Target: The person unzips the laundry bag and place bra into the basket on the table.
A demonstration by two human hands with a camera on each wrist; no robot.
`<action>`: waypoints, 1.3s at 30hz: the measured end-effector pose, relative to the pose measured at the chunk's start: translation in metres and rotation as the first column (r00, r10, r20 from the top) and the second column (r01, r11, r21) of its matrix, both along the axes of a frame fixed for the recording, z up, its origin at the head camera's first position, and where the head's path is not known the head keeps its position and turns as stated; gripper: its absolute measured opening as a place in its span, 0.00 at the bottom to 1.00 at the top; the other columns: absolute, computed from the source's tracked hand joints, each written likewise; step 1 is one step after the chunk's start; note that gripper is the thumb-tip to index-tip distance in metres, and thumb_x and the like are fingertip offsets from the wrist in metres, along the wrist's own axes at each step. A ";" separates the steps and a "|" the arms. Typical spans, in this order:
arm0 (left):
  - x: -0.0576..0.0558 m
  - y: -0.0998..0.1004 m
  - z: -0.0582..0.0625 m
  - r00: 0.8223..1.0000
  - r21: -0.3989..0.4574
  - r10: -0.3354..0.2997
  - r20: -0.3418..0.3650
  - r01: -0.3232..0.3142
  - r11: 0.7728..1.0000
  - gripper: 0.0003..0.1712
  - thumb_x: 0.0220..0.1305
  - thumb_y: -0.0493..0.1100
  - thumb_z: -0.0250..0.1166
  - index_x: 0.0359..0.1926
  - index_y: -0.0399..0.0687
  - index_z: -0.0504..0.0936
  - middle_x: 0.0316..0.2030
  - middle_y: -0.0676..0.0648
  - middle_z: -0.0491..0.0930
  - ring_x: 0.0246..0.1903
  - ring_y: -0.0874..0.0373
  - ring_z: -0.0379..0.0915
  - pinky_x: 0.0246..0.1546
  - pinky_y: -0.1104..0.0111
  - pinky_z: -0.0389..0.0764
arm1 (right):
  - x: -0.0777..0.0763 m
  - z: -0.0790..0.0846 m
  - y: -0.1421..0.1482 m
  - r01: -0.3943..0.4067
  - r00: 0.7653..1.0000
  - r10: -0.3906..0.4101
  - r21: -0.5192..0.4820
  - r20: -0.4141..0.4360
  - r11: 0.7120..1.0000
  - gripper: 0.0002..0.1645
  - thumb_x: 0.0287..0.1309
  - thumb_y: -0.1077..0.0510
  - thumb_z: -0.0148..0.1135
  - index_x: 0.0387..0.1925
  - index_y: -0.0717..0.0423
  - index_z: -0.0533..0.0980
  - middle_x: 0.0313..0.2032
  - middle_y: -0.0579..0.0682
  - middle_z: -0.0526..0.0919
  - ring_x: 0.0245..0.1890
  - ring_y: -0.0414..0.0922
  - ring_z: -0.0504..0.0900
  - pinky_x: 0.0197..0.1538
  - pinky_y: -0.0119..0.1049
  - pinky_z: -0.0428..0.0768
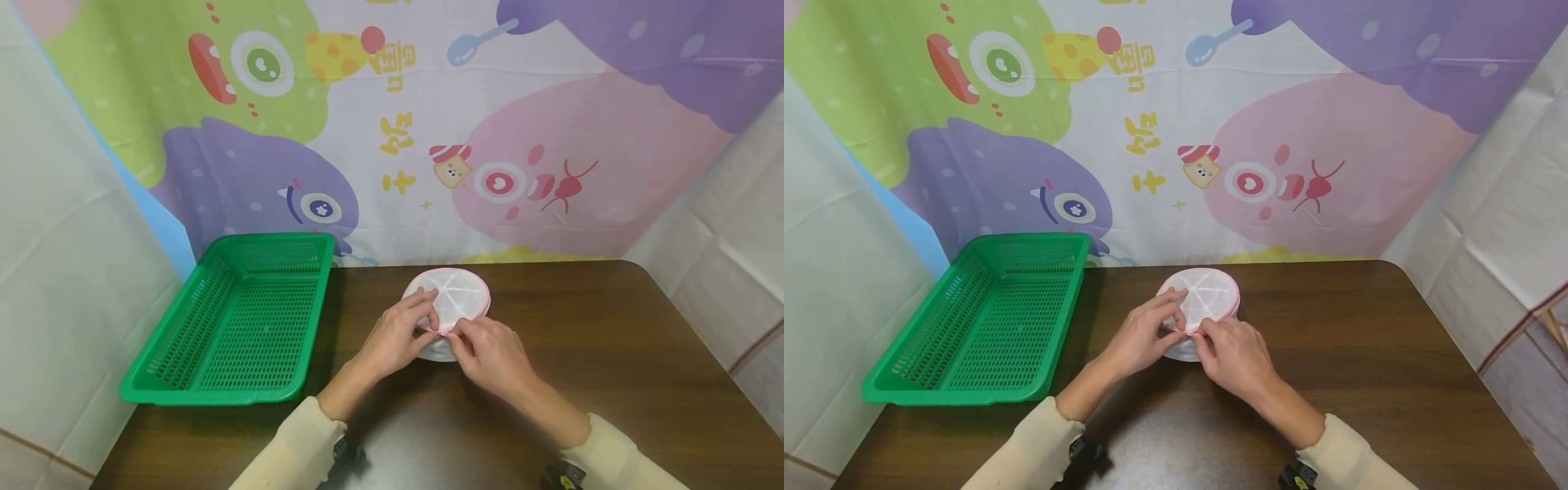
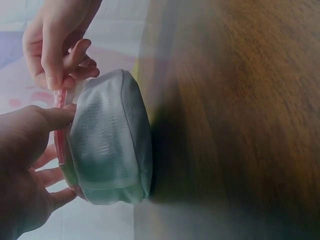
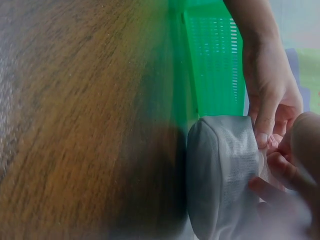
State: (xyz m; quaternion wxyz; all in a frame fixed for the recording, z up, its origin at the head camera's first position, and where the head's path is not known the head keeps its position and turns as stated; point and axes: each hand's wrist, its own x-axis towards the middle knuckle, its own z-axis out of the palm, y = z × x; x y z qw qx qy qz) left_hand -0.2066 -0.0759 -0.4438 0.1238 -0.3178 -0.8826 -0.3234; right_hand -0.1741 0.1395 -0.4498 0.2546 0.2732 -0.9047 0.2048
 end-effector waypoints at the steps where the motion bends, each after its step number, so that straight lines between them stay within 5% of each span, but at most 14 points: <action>1: 0.000 0.000 0.000 1.000 0.000 0.000 0.002 0.000 1.000 0.13 0.67 0.36 0.81 0.38 0.50 0.82 0.74 0.38 0.84 0.76 0.37 0.80 0.68 0.47 0.89 | 0.000 0.000 0.001 0.000 1.000 0.000 -0.001 -0.004 1.000 0.11 0.65 0.60 0.76 0.28 0.49 0.81 0.19 0.41 0.72 0.23 0.36 0.69 0.27 0.30 0.67; 8: 0.002 -0.003 0.001 1.000 0.011 0.014 -0.001 -0.014 1.000 0.14 0.66 0.36 0.82 0.37 0.50 0.82 0.73 0.39 0.85 0.74 0.41 0.83 0.59 0.51 0.93 | -0.001 -0.001 0.003 0.002 1.000 -0.002 -0.015 -0.013 1.000 0.09 0.63 0.61 0.76 0.29 0.51 0.83 0.20 0.41 0.73 0.23 0.36 0.69 0.27 0.29 0.67; 26: 0.002 0.001 0.001 1.000 0.020 0.008 -0.013 -0.007 1.000 0.13 0.67 0.38 0.82 0.38 0.50 0.83 0.73 0.38 0.85 0.73 0.41 0.84 0.60 0.52 0.93 | -0.001 0.003 -0.001 0.017 1.000 -0.017 -0.010 0.014 1.000 0.13 0.65 0.60 0.75 0.27 0.51 0.78 0.18 0.41 0.70 0.22 0.37 0.65 0.26 0.30 0.63; 39: 0.000 -0.002 0.001 1.000 0.044 0.006 -0.009 -0.006 0.999 0.13 0.67 0.37 0.82 0.38 0.49 0.82 0.72 0.37 0.85 0.72 0.40 0.85 0.60 0.52 0.93 | -0.005 -0.002 0.002 0.006 0.998 -0.009 -0.046 -0.057 0.999 0.17 0.63 0.62 0.76 0.24 0.49 0.75 0.18 0.40 0.67 0.21 0.33 0.62 0.27 0.28 0.61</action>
